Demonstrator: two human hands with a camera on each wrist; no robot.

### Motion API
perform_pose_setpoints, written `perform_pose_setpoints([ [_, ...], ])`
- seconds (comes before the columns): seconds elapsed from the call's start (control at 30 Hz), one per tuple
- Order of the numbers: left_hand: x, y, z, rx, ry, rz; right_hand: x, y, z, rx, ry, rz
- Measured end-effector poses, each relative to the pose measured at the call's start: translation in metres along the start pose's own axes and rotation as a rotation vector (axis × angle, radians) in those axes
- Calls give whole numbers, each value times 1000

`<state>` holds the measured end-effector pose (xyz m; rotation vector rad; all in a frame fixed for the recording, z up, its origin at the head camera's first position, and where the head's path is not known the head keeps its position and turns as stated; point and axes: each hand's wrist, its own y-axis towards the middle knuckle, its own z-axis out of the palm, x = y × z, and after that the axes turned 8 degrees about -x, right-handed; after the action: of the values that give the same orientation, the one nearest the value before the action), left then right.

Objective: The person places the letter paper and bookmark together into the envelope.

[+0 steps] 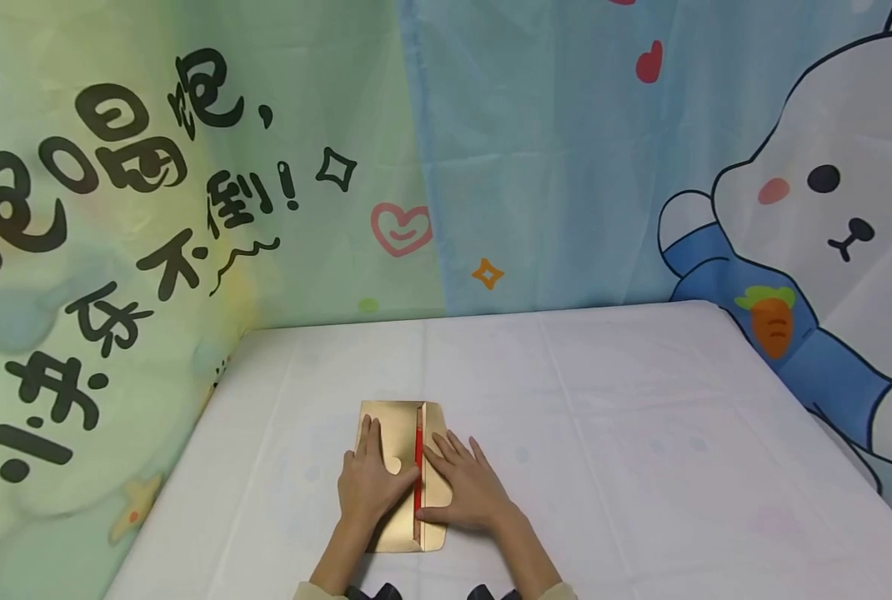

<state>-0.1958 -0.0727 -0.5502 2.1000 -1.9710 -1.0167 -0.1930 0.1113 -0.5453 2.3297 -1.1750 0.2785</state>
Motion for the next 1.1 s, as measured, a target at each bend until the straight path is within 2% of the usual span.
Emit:
perform_pose_setpoints([
  [0.17,0,1,1,-5,5,3,-2,2,0,-8,11,2],
  [0.33,-2,2,3,-1,7,0,-5,2,-3,-13,129,39],
  [0.43,-3,1,3,6,21,1,-7,2,-4,-7,161,43],
  [0.7,-3,1,5,5,61,20,-12,3,-3,10,139,30],
  [1.1,-3,2,2,34,55,6,-10,3,-4,-3,124,25],
])
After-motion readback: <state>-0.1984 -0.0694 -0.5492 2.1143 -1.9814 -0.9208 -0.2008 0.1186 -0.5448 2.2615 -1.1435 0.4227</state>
